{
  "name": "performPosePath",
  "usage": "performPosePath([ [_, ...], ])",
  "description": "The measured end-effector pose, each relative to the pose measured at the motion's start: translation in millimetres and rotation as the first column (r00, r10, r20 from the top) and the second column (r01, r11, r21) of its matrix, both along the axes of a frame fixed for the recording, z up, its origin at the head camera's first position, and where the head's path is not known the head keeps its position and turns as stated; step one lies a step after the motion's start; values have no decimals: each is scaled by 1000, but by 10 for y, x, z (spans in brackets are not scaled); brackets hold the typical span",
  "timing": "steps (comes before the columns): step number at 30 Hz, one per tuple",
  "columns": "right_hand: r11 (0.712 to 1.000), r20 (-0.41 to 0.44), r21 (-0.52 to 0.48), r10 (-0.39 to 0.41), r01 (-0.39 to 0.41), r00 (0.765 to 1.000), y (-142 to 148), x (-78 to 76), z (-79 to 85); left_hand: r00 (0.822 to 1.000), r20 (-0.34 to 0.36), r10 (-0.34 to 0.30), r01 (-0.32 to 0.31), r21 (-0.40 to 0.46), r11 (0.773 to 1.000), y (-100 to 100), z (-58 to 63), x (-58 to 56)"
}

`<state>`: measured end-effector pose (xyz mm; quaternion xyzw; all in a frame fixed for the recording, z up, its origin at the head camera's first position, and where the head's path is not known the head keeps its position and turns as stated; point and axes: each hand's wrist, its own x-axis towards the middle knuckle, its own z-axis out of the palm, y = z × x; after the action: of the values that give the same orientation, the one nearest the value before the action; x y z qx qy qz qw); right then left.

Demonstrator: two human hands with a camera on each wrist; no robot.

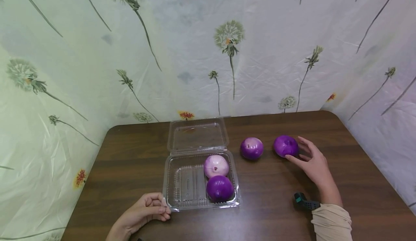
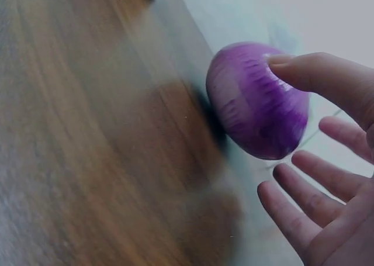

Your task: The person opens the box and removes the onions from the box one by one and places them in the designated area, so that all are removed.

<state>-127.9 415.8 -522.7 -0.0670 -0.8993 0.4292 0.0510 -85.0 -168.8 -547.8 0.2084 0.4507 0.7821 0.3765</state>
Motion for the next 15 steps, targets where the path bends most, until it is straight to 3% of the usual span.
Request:
performPosePath([
  [15, 999, -29, 32, -31, 32, 999, -47, 6, 153, 1000, -1, -1, 1, -2, 1000, -2, -12, -1],
])
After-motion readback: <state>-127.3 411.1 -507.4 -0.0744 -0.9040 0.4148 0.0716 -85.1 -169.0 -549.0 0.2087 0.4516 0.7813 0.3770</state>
